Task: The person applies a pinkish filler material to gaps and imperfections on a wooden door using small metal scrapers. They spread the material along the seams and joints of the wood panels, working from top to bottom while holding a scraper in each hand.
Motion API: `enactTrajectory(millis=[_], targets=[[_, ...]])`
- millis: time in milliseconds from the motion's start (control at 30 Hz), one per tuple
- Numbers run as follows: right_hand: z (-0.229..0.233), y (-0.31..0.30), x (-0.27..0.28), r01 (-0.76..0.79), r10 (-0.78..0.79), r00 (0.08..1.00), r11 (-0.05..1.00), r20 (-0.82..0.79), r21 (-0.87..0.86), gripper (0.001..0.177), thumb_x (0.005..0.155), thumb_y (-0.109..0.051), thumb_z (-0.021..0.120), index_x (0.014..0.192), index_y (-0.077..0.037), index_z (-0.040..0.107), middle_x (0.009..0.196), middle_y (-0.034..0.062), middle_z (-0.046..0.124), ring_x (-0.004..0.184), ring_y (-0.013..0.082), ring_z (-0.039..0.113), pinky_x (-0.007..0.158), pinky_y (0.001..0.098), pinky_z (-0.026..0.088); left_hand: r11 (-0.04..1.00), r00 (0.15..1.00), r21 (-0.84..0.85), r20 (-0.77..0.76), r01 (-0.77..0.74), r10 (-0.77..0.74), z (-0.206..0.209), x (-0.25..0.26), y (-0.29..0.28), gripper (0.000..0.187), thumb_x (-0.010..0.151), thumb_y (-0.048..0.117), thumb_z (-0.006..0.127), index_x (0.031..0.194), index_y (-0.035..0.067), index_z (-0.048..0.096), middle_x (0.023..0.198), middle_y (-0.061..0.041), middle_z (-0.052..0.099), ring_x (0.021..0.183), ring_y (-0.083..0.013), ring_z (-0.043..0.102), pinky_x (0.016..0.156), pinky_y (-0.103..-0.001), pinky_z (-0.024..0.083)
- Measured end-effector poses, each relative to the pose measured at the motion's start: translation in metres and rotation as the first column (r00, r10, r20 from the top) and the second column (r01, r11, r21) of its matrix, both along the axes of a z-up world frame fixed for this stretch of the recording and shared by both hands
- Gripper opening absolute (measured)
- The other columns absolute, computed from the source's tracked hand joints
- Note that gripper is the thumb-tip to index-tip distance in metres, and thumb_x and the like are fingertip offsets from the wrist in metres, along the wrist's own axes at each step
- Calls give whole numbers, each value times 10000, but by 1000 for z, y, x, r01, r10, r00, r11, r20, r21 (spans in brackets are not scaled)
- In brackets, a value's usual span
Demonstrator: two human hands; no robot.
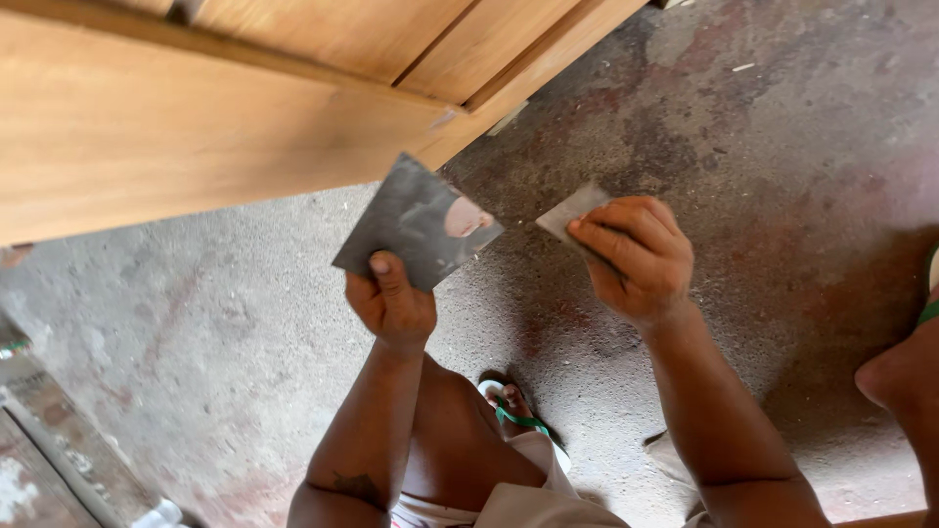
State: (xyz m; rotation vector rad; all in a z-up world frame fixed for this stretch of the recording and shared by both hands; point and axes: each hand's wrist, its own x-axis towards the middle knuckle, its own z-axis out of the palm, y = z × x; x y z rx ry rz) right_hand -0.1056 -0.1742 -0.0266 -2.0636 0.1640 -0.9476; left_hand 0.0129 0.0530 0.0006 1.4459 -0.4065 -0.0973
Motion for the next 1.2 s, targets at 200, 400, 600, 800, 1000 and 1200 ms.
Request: enactTrajectory(millis=[200,400,600,800,1000,1200], targets=[[51,-8,22,-65,102,987,959,121,-278,154,860,-132,845,986,-59,796,982,69,728,876,239,685,733,383,481,1000,1000,13,-14,10,-10,-16,-6,12,365,1151,282,542,1307,-48,562,1039,-41,633,867,-73,555,795,-224,470],[15,-22,5,119,-119,993,993,26,21,143,919,-44,827,1042,-18,759,1040,96,718,923,206,691,806,301,533,999,998,-36,-66,12,-15,-17,6,12,395,1152,286,557,1333,-65,549,1097,-72,639,989,-125,593,888,-269,525],[-34,-31,-13,322,-318,939,685,-130,653,149,945,-25,806,1085,-11,755,1305,67,622,1046,127,629,871,273,536,998,1000,58,4,16,-16,-18,13,28,359,1172,262,547,1264,-84,564,1095,-74,623,968,-128,593,883,-281,533],[-32,-36,2,81,-268,963,394,30,916,176,946,-42,800,1117,-34,758,1170,70,669,1019,138,637,875,301,559,993,997,119,80,11,-21,-4,5,25,378,1135,299,535,1239,-63,556,1054,-35,608,937,-103,555,822,-254,488],[17,-57,19,-303,339,941,870,-26,389,219,877,-44,811,1070,-142,779,1225,45,712,1090,177,699,881,338,642,938,972,308,214,-157,92,19,-16,26,431,1153,305,536,1316,-90,596,956,-36,593,786,-74,488,699,-232,405],[59,-104,34,-596,587,803,788,102,155,294,834,4,799,1090,-140,781,1113,33,739,1041,219,714,883,369,609,854,851,92,187,-513,491,82,-48,-20,353,1185,282,543,1318,-44,562,1109,-69,637,878,-121,570,718,-264,485]])
